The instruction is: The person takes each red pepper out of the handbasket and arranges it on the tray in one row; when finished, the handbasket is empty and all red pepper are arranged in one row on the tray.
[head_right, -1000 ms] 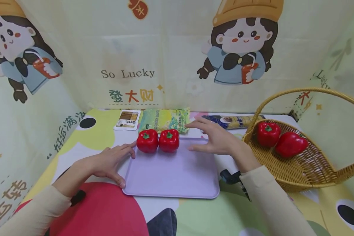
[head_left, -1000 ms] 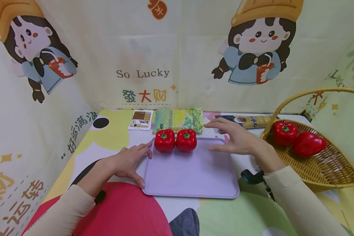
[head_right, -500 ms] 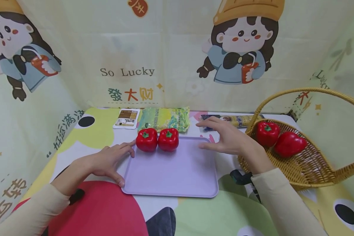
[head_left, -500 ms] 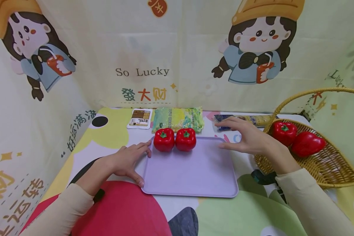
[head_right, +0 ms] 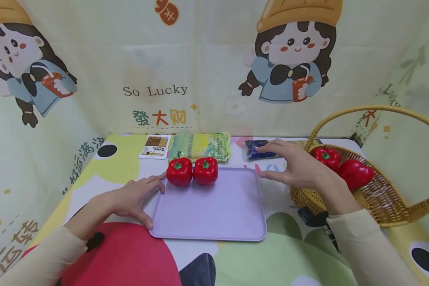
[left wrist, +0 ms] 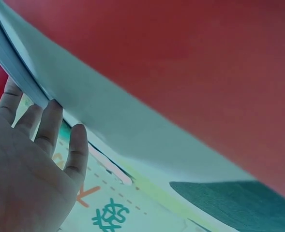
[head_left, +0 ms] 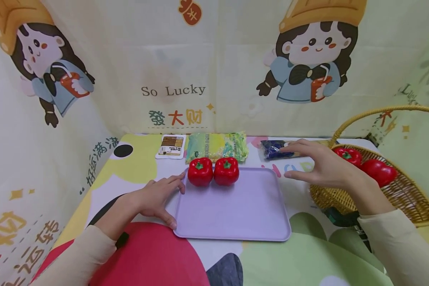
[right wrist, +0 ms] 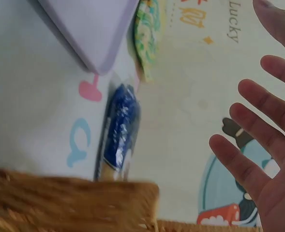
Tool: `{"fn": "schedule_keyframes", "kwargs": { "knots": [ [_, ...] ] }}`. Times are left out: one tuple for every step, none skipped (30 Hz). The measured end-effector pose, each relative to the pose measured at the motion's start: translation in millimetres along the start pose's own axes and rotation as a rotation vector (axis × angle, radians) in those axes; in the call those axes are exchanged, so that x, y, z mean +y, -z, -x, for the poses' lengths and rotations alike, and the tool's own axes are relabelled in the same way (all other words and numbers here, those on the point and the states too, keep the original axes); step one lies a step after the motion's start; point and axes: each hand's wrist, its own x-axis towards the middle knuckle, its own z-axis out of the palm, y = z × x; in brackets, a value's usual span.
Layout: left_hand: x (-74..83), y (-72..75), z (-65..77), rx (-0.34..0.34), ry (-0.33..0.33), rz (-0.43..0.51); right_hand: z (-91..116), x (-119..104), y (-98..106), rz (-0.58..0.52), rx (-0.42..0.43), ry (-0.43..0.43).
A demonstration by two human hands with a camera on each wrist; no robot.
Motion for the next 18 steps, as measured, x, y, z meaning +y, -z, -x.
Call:
{"fn": "schedule_keyframes", "kwargs": {
  "knots": [
    [-0.1,-0.2,-0.2,0.001,-0.002,0.000,2.2,0.3,2.2,0.004,0.012,0.001],
    [-0.4,-0.4,-0.3,0.001,-0.004,-0.001,4.3,1.0,4.1,0.007,0.025,0.007],
    [-0.9,-0.6,-0.2,0.001,-0.007,-0.001,6.2,1.7,5.7,0.014,0.035,0.017],
    [-1.5,-0.7,0.0,0.000,-0.005,0.000,7.7,2.6,6.9,0.018,0.049,0.030],
    [-2.2,-0.9,0.4,-0.002,-0.006,-0.005,9.3,3.5,8.1,0.024,0.059,0.043],
    [-2.9,-1.1,1.0,-0.002,-0.006,-0.010,10.6,4.6,9.0,0.031,0.069,0.058],
    [-3.5,-1.0,1.5,-0.001,-0.006,-0.013,11.9,5.8,9.7,0.036,0.079,0.071],
    [-4.1,-0.8,1.7,-0.001,-0.005,-0.016,13.1,7.0,10.2,0.043,0.087,0.083],
    [-4.4,-0.4,2.1,0.001,-0.006,-0.017,14.3,8.1,10.5,0.051,0.095,0.093],
    [-4.4,0.1,2.2,0.003,-0.005,-0.018,15.6,9.4,10.7,0.060,0.102,0.101],
    [-4.2,0.4,2.2,0.004,-0.008,-0.018,16.9,10.7,10.9,0.069,0.104,0.102],
    [-3.9,0.8,2.0,0.005,-0.012,-0.013,18.2,12.1,11.2,0.078,0.106,0.102],
    [-3.2,1.3,1.8,0.005,-0.013,-0.005,19.5,13.5,11.7,0.085,0.106,0.097],
    [-2.6,1.4,1.5,0.004,-0.015,-0.001,20.8,15.1,12.4,0.090,0.104,0.092],
    [-1.8,1.5,1.4,0.004,-0.019,0.004,22.0,16.4,13.4,0.097,0.102,0.081],
    [-1.2,1.4,1.1,0.002,-0.017,0.006,23.2,17.5,14.6,0.102,0.101,0.069],
    [-0.8,1.2,0.9,0.003,-0.021,0.009,24.3,18.8,16.1,0.109,0.099,0.055],
    [-0.6,1.0,0.7,0.003,-0.019,0.008,25.4,20.0,17.7,0.113,0.098,0.045]
  ]
}}
